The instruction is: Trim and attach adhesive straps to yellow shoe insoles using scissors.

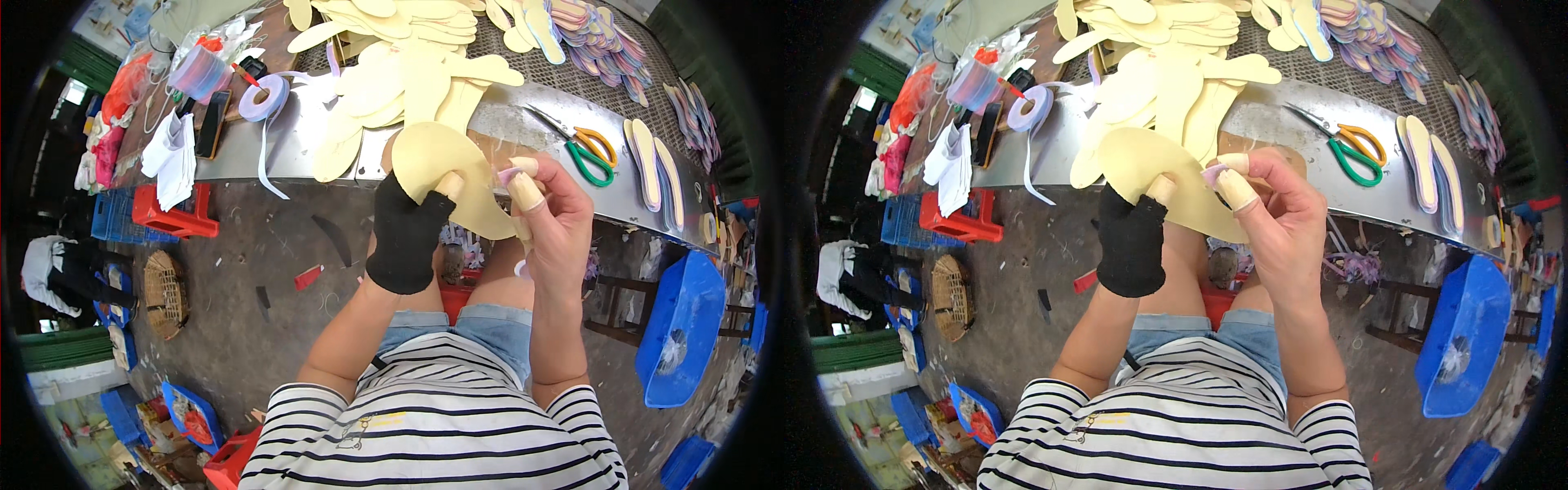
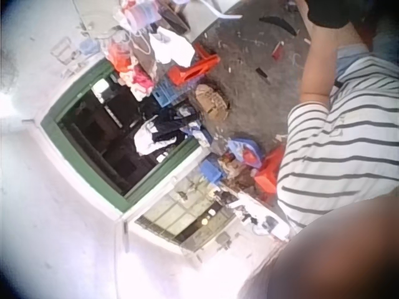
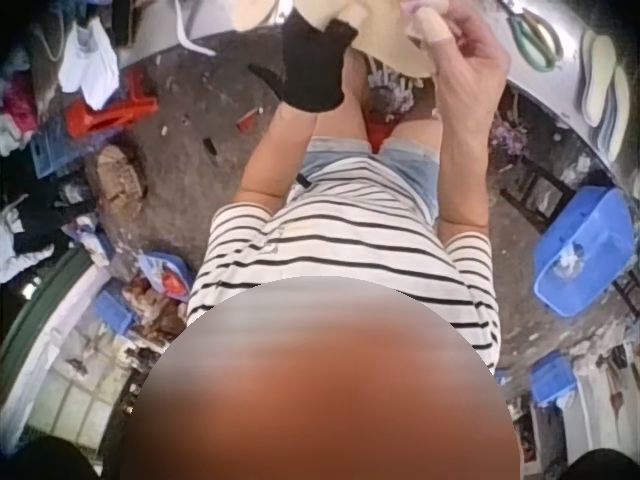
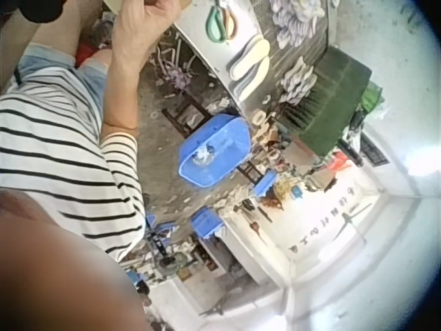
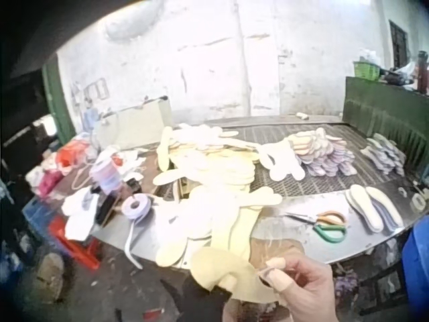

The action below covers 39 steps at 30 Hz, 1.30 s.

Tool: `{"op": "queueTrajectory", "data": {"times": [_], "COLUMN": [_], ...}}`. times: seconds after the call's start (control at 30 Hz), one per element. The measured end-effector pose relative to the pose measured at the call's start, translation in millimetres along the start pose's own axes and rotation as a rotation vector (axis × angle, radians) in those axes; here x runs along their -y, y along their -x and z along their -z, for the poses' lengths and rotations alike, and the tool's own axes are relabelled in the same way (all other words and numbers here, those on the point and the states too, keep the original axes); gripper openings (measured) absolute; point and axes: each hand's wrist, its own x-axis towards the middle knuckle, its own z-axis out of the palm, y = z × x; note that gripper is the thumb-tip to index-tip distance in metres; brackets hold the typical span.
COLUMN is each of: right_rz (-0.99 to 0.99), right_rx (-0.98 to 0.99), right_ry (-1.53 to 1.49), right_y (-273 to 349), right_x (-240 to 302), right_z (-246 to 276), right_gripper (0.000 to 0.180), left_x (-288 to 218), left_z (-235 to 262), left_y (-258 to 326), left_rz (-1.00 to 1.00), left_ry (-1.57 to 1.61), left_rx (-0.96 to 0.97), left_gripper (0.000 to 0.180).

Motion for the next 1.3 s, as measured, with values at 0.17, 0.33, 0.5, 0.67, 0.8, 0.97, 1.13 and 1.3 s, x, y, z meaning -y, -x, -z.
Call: {"op": "queueTrajectory", "data": {"times": [0.17,0.33,0.5,0.67,0.8,0.97,1.13,1.3], "right_rz": [0.108,0.035,0.072,0.155,0.179,0.047,0.165,-0.225], "right_rx": [-0.005,-0.020,-0.021,-0.210,0.001,0.122,-0.022,-0.037], "right_ry": [0.087,0.076,0.084,0.189,0.352,0.143,0.123,-0.234], "right_y": [-8.9,-9.3,-11.0,-4.6,-8.1,-15.0,-17.0,-10.1], "right_x": [-10.2,-4.9,-8.2,-12.6,-13.1,-18.0,-23.7,-23.1], "right_z": [-4.0,-7.2,-6.6,-18.4,1.3,3.1,-8.1,1.4], "right_gripper": [0.013,0.014,0.014,0.007,0.006,0.006,0.005,0.012], "left_x": [-2.4,3.4,-4.5,-2.4,-11.6,-9.0,-15.3,-16.6], "left_z": [-0.4,2.8,-0.4,1.9,2.5,5.6,-4.7,-5.1], "left_y": [4.3,2.8,4.7,2.9,4.0,-13.8,-41.2,-39.5], "left_rz": [0.004,-0.114,-0.180,-0.197,-0.123,-0.088,0.084,0.103], "left_ry": [0.016,0.005,-0.133,-0.157,-0.229,-0.173,-0.068,0.145], "left_rx": [-0.020,0.041,0.056,0.074,0.111,0.234,0.407,0.285], "left_gripper": [0.028,0.029,0.030,0.030,0.031,0.031,0.037,0.025]}}
